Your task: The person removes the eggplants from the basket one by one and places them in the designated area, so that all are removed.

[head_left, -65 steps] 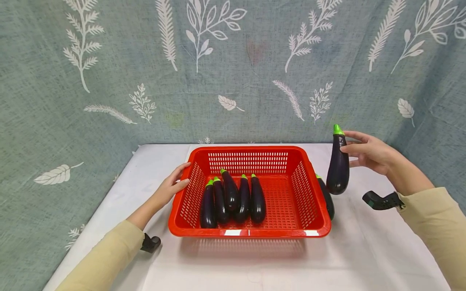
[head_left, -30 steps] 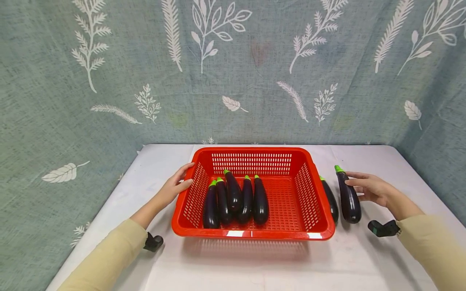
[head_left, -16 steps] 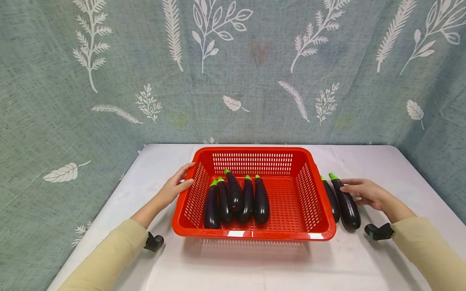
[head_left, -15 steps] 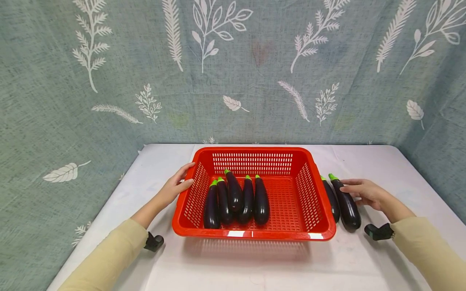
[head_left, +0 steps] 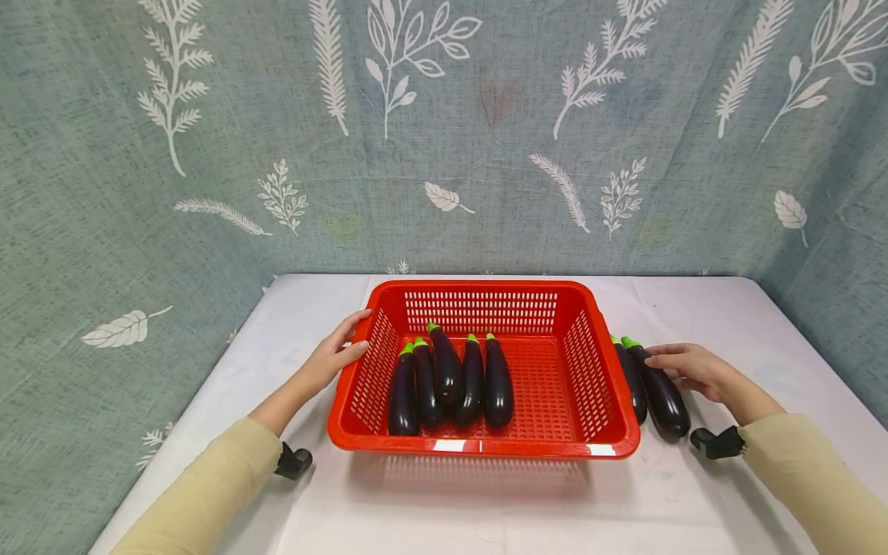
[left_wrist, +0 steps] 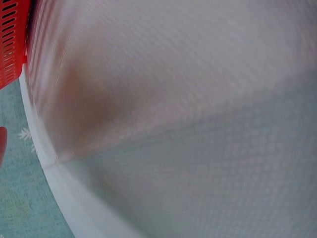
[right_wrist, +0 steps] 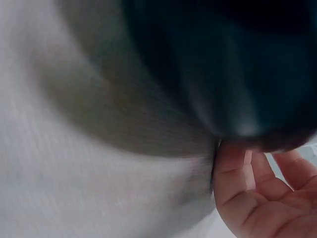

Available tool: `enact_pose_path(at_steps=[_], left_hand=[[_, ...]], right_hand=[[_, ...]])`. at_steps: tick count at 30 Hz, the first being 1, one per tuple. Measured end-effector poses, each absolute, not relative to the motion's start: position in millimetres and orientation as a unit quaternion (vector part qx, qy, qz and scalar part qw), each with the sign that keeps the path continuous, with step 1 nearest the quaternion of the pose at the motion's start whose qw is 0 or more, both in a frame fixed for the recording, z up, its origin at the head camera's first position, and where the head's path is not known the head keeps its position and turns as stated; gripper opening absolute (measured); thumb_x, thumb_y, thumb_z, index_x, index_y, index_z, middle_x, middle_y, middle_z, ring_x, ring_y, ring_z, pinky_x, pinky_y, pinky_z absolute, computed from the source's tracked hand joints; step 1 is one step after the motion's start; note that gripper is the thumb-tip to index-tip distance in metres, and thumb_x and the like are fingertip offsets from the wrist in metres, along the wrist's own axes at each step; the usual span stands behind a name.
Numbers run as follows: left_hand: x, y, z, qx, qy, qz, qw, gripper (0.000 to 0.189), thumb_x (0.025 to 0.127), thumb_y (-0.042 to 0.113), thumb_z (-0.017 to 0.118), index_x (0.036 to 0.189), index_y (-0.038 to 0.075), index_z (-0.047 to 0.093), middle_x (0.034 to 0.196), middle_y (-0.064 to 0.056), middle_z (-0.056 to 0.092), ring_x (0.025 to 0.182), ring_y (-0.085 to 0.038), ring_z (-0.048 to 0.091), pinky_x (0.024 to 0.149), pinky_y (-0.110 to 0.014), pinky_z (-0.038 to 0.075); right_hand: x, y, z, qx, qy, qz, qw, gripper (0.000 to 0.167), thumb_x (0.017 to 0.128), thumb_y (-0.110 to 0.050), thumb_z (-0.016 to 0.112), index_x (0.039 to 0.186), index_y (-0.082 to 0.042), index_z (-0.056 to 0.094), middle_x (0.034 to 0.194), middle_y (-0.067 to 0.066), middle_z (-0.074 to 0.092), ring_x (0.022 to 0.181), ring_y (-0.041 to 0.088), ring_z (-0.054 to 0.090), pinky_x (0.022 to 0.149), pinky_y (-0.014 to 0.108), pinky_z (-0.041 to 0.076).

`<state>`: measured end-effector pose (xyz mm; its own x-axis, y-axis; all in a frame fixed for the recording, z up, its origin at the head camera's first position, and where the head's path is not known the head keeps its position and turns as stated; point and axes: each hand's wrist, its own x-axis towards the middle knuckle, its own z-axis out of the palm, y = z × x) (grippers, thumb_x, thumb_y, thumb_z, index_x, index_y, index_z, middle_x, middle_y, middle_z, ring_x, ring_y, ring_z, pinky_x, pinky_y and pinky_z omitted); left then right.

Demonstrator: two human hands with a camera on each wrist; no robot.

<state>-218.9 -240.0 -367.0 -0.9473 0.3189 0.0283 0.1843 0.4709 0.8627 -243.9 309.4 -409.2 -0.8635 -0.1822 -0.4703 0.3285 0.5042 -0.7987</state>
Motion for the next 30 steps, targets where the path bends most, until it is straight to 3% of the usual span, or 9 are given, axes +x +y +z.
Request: enact_pose_path(at_steps=[4,11,20,24,30], left_hand=[[-218.7,-239.9,-367.2,0.147,0.855,0.493,0.069,0.056,0.094,0.016,0.045,0.144,0.006,0.021,0.132,-0.027,0.041,0.105,-0.039,0.049,0.077,-0.039,0.054],[-220.4,-241.3,-369.7,0.151,0.855,0.492,0.064,0.056,0.094,0.015,0.045,0.144,0.007,0.021,0.130,-0.028,0.042,0.104,-0.038,0.049,0.076,-0.038,0.054],[-221.0,-241.3,-369.3,0.149,0.855,0.493,0.065,0.056,0.094,0.015,0.045,0.144,0.006,0.021,0.131,-0.028,0.041,0.106,-0.039,0.048,0.077,-0.039,0.054],[-221.4,-241.6,-369.8,0.149,0.853,0.495,0.067,0.057,0.094,0.015,0.045,0.144,0.007,0.021,0.131,-0.027,0.041,0.106,-0.038,0.047,0.077,-0.039,0.054],[-221.6,-242.0,-370.1,0.149,0.851,0.499,0.070,0.056,0.094,0.015,0.044,0.145,0.007,0.020,0.132,-0.027,0.040,0.105,-0.038,0.048,0.076,-0.038,0.054]], right_hand=[[-244.2,309.0,-409.7,0.051,0.833,-0.485,0.260,0.066,0.090,-0.029,0.054,0.136,0.011,0.029,0.108,0.006,0.059,0.085,0.013,0.054,0.077,0.030,0.046],[-243.3,308.6,-406.5,0.053,0.830,-0.493,0.256,0.064,0.091,-0.027,0.053,0.135,0.013,0.029,0.102,0.002,0.060,0.083,0.010,0.056,0.077,0.031,0.049],[-242.4,307.5,-403.5,0.043,0.841,-0.472,0.260,0.067,0.092,-0.031,0.050,0.137,0.012,0.026,0.129,0.030,0.044,0.093,0.016,0.057,0.089,0.045,0.046],[-242.5,308.0,-399.4,0.040,0.841,-0.473,0.258,0.067,0.092,-0.031,0.050,0.137,0.011,0.025,0.132,0.031,0.041,0.098,0.019,0.057,0.090,0.046,0.046],[-243.0,310.2,-390.4,0.022,0.833,-0.493,0.249,0.066,0.093,-0.029,0.050,0.137,0.012,0.023,0.128,0.026,0.046,0.094,0.012,0.060,0.087,0.041,0.049]])
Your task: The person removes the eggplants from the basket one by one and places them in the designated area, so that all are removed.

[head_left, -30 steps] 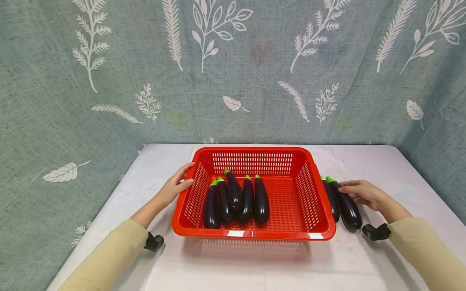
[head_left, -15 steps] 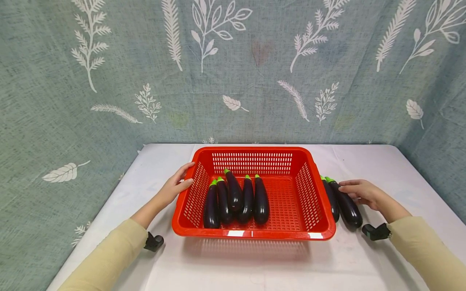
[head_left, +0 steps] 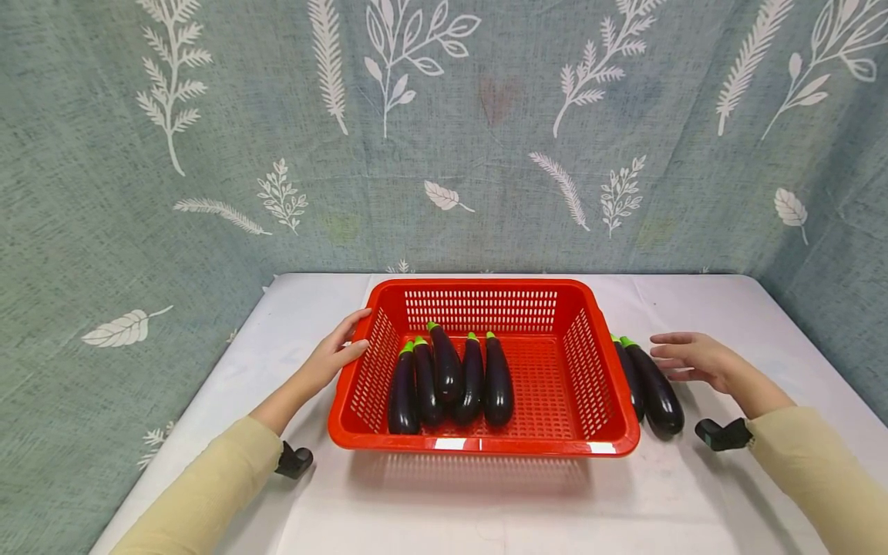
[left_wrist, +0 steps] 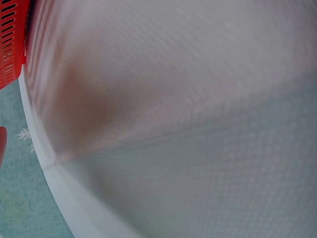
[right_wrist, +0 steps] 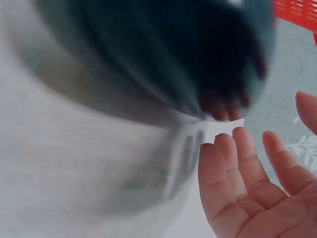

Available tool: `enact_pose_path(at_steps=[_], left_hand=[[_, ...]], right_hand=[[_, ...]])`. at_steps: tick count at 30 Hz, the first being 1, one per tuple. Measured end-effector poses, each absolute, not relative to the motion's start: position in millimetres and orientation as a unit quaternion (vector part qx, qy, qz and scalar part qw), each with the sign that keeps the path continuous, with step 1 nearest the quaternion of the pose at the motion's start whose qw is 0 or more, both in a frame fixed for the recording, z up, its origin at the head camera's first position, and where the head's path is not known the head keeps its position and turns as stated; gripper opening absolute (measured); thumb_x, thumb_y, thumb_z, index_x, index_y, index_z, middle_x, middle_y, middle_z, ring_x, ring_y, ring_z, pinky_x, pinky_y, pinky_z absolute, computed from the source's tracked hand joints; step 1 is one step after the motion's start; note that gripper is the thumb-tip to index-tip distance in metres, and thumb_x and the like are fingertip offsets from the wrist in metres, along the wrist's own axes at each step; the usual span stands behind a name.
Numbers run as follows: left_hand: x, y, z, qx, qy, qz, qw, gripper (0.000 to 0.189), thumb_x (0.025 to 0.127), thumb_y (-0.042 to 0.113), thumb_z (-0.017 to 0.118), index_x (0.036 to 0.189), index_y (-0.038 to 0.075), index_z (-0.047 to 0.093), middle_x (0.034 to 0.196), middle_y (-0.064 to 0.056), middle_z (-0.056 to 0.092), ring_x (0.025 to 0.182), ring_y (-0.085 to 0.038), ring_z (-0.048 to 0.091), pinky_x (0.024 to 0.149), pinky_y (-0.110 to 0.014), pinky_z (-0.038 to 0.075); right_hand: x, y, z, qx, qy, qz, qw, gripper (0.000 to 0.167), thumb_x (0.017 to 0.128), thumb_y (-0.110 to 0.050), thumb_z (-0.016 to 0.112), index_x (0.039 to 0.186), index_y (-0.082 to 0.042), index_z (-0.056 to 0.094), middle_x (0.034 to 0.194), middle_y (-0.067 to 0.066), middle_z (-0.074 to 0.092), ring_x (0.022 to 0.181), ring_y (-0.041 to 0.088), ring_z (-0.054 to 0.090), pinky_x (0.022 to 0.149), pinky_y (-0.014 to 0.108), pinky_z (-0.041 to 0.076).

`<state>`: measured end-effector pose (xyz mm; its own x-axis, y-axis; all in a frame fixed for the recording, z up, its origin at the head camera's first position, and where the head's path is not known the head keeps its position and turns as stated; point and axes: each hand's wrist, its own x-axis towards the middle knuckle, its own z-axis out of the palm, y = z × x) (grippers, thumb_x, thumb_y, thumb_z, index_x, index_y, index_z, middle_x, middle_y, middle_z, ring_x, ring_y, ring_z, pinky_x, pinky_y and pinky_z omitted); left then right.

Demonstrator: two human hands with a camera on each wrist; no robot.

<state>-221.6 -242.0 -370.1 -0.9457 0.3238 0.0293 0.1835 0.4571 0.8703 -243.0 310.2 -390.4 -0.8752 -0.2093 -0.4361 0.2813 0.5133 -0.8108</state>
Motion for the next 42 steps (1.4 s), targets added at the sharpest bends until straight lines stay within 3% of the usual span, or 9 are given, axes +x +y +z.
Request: enact_pose_path(at_steps=[5,13,21,25,31,36,42], left_hand=[[-221.6,-241.7,-370.1,0.149,0.850,0.500,0.071,0.056,0.094,0.015,0.044,0.145,0.007,0.020,0.133,-0.027,0.040,0.105,-0.039,0.049,0.075,-0.038,0.054],[-221.1,-241.7,-370.5,0.150,0.851,0.499,0.067,0.056,0.094,0.015,0.045,0.144,0.006,0.021,0.132,-0.027,0.041,0.105,-0.038,0.048,0.075,-0.037,0.054],[-221.1,-241.9,-370.4,0.153,0.853,0.494,0.061,0.056,0.094,0.015,0.045,0.144,0.006,0.021,0.132,-0.027,0.041,0.105,-0.038,0.048,0.075,-0.036,0.054],[-220.2,-241.3,-369.3,0.153,0.853,0.495,0.063,0.056,0.094,0.015,0.045,0.144,0.006,0.021,0.132,-0.027,0.041,0.106,-0.038,0.048,0.076,-0.036,0.054],[-223.8,-244.9,-374.6,0.160,0.851,0.497,0.060,0.056,0.094,0.015,0.046,0.144,0.005,0.022,0.131,-0.028,0.042,0.104,-0.036,0.049,0.075,-0.034,0.054],[-235.2,-253.1,-390.1,0.163,0.846,0.504,0.057,0.056,0.094,0.017,0.047,0.145,0.012,0.023,0.130,-0.023,0.045,0.102,-0.032,0.051,0.073,-0.028,0.053],[-240.1,-256.1,-398.7,0.164,0.847,0.504,0.054,0.057,0.094,0.022,0.048,0.145,0.017,0.023,0.129,-0.021,0.047,0.103,-0.033,0.051,0.074,-0.031,0.053]], right_hand=[[-244.2,312.9,-382.1,0.006,0.822,-0.514,0.247,0.067,0.093,-0.027,0.050,0.138,0.012,0.020,0.126,0.019,0.049,0.094,0.009,0.059,0.087,0.039,0.049],[-248.0,314.1,-364.4,-0.014,0.807,-0.537,0.246,0.066,0.094,-0.024,0.048,0.140,0.011,0.016,0.097,-0.015,0.057,0.090,0.006,0.060,0.087,0.039,0.049],[-254.7,301.9,-336.9,-0.027,0.817,-0.525,0.236,0.064,0.094,-0.024,0.049,0.140,0.009,0.018,0.094,-0.017,0.056,0.086,0.003,0.060,0.087,0.038,0.049],[-259.7,293.7,-325.2,-0.039,0.823,-0.518,0.229,0.063,0.094,-0.023,0.049,0.140,0.008,0.019,0.098,-0.014,0.055,0.087,0.002,0.059,0.085,0.036,0.050],[-264.2,276.6,-308.5,-0.059,0.836,-0.502,0.212,0.063,0.093,-0.025,0.051,0.140,0.006,0.022,0.120,0.005,0.053,0.089,0.002,0.058,0.085,0.035,0.051],[-266.7,258.3,-294.1,-0.068,0.845,-0.490,0.204,0.062,0.093,-0.027,0.052,0.140,0.005,0.025,0.128,0.016,0.048,0.092,0.005,0.058,0.086,0.035,0.050],[-271.1,234.6,-283.6,-0.081,0.837,-0.496,0.216,0.063,0.093,-0.026,0.052,0.141,0.004,0.024,0.140,0.027,0.032,0.115,0.031,0.050,0.088,0.036,0.049]])
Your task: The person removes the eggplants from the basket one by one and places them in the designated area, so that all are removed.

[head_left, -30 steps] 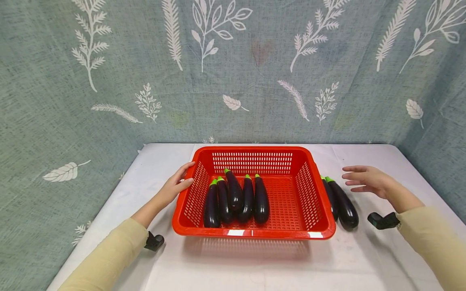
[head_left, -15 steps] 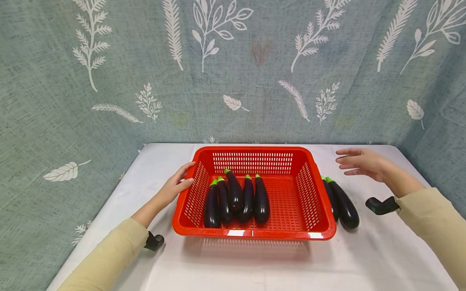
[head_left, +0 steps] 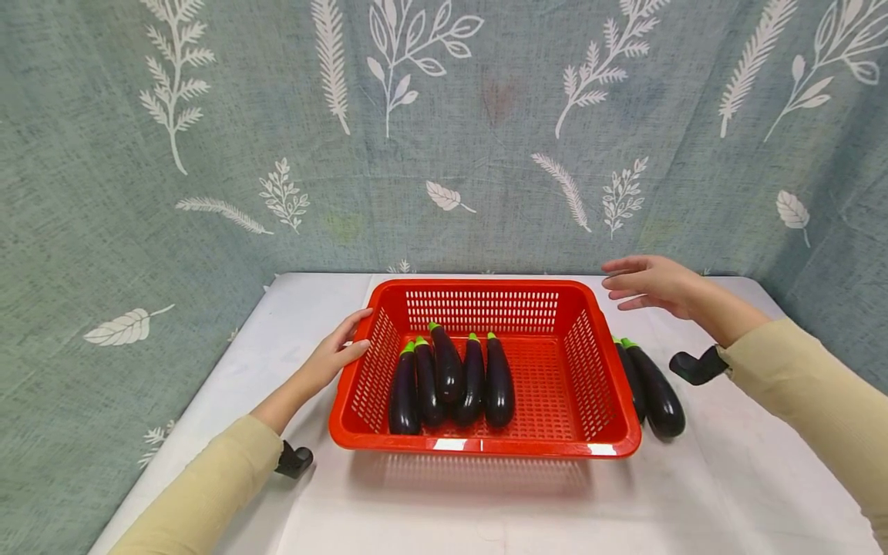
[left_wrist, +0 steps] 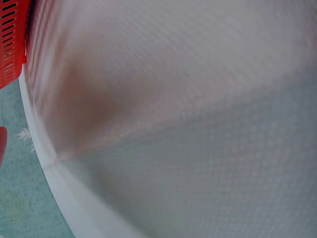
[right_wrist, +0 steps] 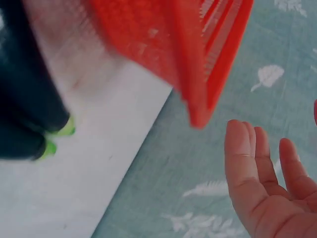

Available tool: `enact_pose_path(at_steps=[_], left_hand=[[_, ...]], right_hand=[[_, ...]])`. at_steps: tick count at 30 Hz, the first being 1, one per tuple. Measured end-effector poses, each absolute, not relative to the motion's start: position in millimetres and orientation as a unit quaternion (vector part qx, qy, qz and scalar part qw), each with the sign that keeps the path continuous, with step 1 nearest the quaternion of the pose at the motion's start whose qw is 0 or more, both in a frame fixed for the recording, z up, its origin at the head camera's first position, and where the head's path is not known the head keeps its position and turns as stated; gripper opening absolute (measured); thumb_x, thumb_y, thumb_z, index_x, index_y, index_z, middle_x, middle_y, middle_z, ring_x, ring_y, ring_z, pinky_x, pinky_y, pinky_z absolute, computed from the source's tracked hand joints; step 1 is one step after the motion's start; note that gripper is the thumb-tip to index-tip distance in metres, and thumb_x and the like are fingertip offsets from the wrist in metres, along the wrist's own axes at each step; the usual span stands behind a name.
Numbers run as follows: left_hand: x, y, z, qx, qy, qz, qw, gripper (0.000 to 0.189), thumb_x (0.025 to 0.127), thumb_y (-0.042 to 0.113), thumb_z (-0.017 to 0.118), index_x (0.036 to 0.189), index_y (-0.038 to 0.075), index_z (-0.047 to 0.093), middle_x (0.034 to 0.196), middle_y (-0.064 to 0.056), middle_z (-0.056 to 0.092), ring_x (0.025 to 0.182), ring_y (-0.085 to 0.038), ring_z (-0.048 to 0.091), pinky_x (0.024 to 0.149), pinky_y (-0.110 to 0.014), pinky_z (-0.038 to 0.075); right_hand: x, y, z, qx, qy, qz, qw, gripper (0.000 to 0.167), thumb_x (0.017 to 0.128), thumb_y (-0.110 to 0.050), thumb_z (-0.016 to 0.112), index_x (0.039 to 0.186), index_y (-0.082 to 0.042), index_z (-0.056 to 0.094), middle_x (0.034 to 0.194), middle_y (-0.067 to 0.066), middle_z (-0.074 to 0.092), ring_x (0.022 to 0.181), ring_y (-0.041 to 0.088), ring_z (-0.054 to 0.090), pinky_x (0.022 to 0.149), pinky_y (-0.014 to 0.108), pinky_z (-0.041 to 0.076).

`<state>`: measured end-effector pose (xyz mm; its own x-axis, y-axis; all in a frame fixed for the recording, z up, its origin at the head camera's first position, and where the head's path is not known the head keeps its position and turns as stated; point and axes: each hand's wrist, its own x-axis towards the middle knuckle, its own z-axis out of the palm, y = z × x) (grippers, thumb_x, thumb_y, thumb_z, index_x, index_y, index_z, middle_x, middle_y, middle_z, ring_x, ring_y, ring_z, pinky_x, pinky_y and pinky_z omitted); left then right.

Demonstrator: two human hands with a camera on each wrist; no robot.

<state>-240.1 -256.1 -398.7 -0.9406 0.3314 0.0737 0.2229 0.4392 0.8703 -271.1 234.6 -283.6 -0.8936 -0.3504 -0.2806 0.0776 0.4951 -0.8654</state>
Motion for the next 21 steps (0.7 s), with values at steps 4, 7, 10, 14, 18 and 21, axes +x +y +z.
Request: enact_pose_path(at_steps=[4,7,10,14,18,21], left_hand=[[-239.5,-255.7,-398.8,0.162,0.847,0.503,0.056,0.057,0.094,0.023,0.048,0.145,0.017,0.023,0.129,-0.022,0.046,0.103,-0.034,0.051,0.075,-0.032,0.054],[-239.3,-255.6,-398.7,0.162,0.849,0.500,0.057,0.057,0.094,0.023,0.048,0.145,0.016,0.023,0.129,-0.022,0.046,0.102,-0.032,0.052,0.074,-0.031,0.054],[-237.5,-253.8,-395.0,0.162,0.848,0.501,0.059,0.057,0.094,0.021,0.047,0.145,0.015,0.023,0.129,-0.023,0.046,0.102,-0.032,0.052,0.074,-0.031,0.054],[-228.6,-246.9,-380.7,0.159,0.849,0.499,0.062,0.056,0.094,0.015,0.046,0.144,0.009,0.022,0.127,-0.027,0.045,0.101,-0.036,0.051,0.074,-0.033,0.054],[-221.8,-242.4,-370.3,0.158,0.854,0.493,0.060,0.055,0.094,0.013,0.045,0.144,0.005,0.022,0.127,-0.028,0.045,0.102,-0.036,0.050,0.075,-0.031,0.054],[-221.0,-242.2,-369.1,0.157,0.855,0.490,0.060,0.055,0.094,0.013,0.044,0.144,0.005,0.022,0.127,-0.027,0.045,0.102,-0.035,0.050,0.075,-0.029,0.053]], right_hand=[[-273.0,217.6,-284.3,-0.082,0.817,-0.523,0.226,0.062,0.093,-0.024,0.052,0.141,0.003,0.024,0.141,0.027,0.031,0.123,0.041,0.040,0.092,0.038,0.046],[-276.6,205.0,-287.7,-0.073,0.805,-0.540,0.235,0.062,0.092,-0.023,0.054,0.141,0.000,0.025,0.141,0.026,0.032,0.123,0.040,0.041,0.094,0.040,0.044],[-279.1,192.3,-289.7,-0.073,0.797,-0.547,0.245,0.062,0.091,-0.023,0.055,0.141,0.000,0.026,0.141,0.025,0.032,0.123,0.039,0.041,0.097,0.042,0.040],[-278.4,175.0,-289.3,-0.078,0.791,-0.552,0.253,0.062,0.092,-0.021,0.054,0.141,0.001,0.025,0.141,0.024,0.032,0.124,0.041,0.039,0.098,0.043,0.040],[-278.5,157.9,-292.8,-0.058,0.778,-0.572,0.251,0.060,0.092,-0.018,0.054,0.141,0.001,0.026,0.141,0.024,0.033,0.125,0.040,0.038,0.098,0.044,0.039],[-279.3,146.5,-298.6,-0.050,0.769,-0.588,0.244,0.058,0.092,-0.016,0.053,0.140,0.001,0.027,0.141,0.023,0.033,0.125,0.040,0.038,0.100,0.046,0.037]])
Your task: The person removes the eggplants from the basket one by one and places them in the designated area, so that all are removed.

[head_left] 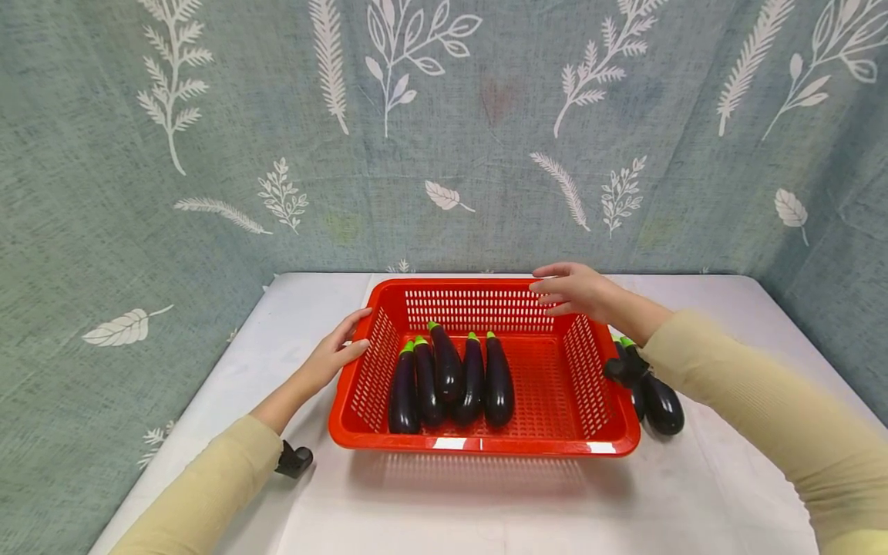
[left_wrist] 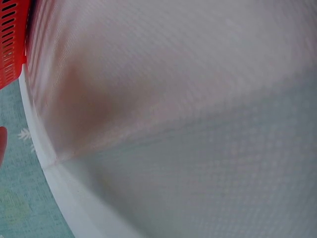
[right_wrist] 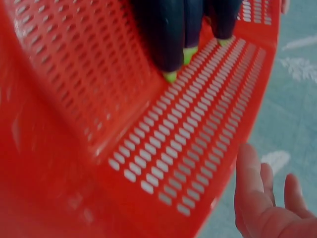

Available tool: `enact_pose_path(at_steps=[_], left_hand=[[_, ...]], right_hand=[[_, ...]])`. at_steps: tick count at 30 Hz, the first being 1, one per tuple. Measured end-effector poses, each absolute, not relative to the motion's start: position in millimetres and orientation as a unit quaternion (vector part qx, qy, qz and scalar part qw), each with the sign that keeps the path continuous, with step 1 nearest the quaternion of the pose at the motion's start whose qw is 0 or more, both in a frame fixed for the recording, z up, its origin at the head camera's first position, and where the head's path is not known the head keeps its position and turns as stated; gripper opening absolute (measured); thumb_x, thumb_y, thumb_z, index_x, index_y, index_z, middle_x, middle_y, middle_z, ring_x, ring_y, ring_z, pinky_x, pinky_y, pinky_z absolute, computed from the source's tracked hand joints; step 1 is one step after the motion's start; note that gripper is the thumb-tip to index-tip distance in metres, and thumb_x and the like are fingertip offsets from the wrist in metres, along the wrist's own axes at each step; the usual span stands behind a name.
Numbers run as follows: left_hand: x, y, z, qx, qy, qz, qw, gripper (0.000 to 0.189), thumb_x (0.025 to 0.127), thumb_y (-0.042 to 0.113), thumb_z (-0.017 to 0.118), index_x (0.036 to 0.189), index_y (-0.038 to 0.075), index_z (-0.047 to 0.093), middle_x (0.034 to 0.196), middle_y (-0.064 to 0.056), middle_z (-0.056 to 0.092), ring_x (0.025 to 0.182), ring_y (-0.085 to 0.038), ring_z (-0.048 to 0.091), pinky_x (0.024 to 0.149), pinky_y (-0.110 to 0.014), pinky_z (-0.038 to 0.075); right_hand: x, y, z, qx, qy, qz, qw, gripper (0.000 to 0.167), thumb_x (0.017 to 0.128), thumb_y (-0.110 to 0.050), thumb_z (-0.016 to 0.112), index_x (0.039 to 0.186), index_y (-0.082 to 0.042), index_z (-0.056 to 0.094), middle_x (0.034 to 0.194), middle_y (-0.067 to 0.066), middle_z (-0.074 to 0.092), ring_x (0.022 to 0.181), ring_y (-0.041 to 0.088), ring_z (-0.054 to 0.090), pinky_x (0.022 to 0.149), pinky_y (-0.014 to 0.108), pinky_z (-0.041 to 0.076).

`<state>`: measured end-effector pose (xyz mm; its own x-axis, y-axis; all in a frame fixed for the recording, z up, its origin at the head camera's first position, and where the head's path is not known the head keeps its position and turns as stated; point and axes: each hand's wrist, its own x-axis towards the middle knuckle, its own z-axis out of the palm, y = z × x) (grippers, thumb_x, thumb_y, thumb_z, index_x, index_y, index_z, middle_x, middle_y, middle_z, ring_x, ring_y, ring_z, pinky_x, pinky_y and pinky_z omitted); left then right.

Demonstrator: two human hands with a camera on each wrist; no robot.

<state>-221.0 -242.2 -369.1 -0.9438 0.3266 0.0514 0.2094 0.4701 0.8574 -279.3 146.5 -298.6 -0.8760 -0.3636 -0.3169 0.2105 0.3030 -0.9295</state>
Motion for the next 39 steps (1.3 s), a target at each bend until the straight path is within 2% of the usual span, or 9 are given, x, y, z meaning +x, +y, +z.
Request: enact_pose_path(at_steps=[11,24,39], left_hand=[[-222.2,-242.8,-370.8,0.158,0.852,0.496,0.064,0.056,0.094,0.015,0.045,0.144,0.007,0.022,0.129,-0.027,0.044,0.103,-0.036,0.049,0.076,-0.033,0.054],[-222.5,-242.9,-371.8,0.160,0.851,0.497,0.063,0.056,0.094,0.015,0.045,0.144,0.006,0.022,0.129,-0.028,0.044,0.103,-0.037,0.050,0.075,-0.033,0.054],[-220.6,-241.0,-369.0,0.151,0.849,0.502,0.068,0.056,0.094,0.017,0.046,0.144,0.007,0.022,0.129,-0.027,0.043,0.102,-0.036,0.050,0.076,-0.034,0.054]], right_hand=[[-278.9,119.3,-325.1,-0.024,0.755,-0.612,0.233,0.053,0.091,-0.014,0.053,0.137,0.002,0.032,0.138,0.022,0.037,0.124,0.040,0.040,0.099,0.048,0.037],[-274.0,101.2,-353.5,-0.002,0.774,-0.587,0.237,0.053,0.089,-0.018,0.058,0.134,0.000,0.038,0.133,0.021,0.043,0.119,0.039,0.046,0.093,0.047,0.043],[-270.4,89.4,-369.8,0.024,0.787,-0.567,0.244,0.050,0.088,-0.017,0.059,0.131,-0.001,0.039,0.128,0.020,0.046,0.111,0.037,0.050,0.087,0.048,0.047]])
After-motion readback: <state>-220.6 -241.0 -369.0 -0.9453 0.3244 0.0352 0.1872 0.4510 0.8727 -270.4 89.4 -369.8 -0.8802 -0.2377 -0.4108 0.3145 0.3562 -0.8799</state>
